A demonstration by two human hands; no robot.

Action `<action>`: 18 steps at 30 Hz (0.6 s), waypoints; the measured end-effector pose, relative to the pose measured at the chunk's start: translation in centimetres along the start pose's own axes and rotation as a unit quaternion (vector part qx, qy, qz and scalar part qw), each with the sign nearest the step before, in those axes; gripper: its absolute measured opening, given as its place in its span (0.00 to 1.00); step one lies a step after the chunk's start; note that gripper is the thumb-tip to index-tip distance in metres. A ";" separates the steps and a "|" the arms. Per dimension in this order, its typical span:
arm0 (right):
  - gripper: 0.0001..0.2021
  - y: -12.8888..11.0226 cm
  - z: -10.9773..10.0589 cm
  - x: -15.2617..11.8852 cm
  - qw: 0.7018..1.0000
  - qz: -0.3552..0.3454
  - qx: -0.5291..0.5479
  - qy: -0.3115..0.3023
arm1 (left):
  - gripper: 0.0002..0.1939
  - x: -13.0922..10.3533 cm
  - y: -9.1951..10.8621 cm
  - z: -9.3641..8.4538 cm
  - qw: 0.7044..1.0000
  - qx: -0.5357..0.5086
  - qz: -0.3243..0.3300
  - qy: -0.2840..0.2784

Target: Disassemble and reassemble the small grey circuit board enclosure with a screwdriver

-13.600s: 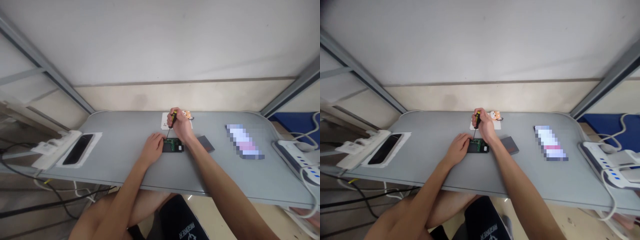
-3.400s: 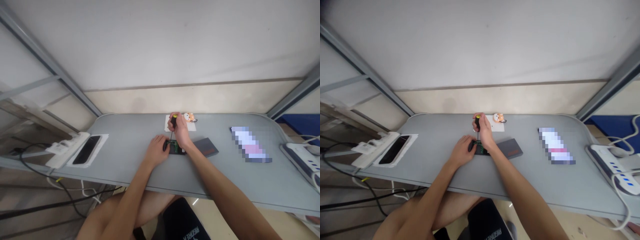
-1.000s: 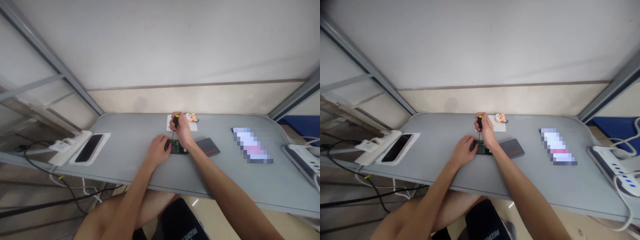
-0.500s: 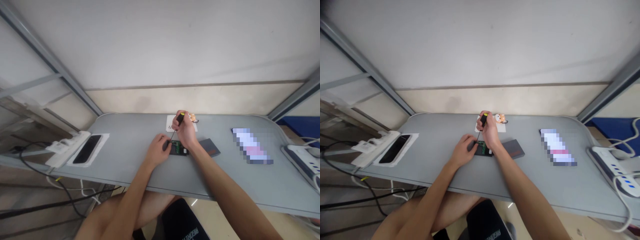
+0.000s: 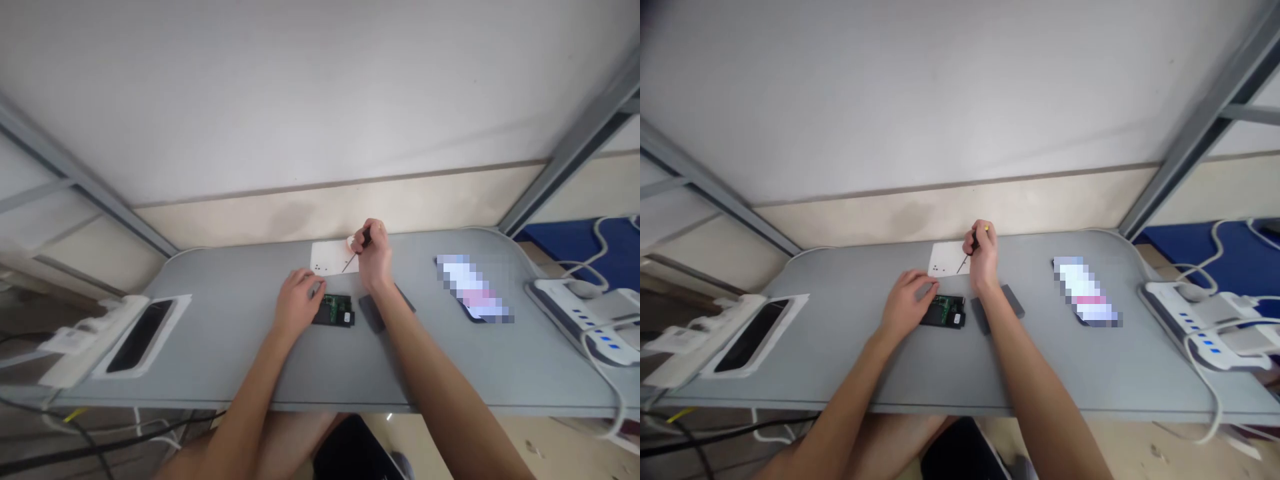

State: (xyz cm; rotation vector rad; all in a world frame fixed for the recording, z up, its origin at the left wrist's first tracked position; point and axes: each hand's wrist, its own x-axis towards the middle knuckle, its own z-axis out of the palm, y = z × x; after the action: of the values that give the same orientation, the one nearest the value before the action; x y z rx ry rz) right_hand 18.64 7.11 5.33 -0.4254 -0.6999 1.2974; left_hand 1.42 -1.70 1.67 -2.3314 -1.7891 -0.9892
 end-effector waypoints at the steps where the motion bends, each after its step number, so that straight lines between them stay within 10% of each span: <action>1: 0.21 0.0 -0.3 0.3 1.000 -0.006 -0.002 0.017 | 0.06 1.1 0.2 0.4 1.000 0.018 0.001 -0.017; 10: 0.19 -0.8 -2.0 1.7 0.994 -0.024 0.026 0.100 | 0.06 7.4 -0.3 5.6 0.989 0.046 -0.026 -0.136; 18: 0.19 -2.1 -2.5 1.8 0.992 -0.053 -0.036 0.113 | 0.16 2.3 1.7 1.3 0.993 -0.023 -0.007 -0.116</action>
State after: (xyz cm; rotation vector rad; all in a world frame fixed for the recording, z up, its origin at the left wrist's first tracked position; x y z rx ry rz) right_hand 22.02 8.64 5.29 -0.5767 -0.5719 1.1064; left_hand 3.79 0.23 2.35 -2.5594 -1.8805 -0.7966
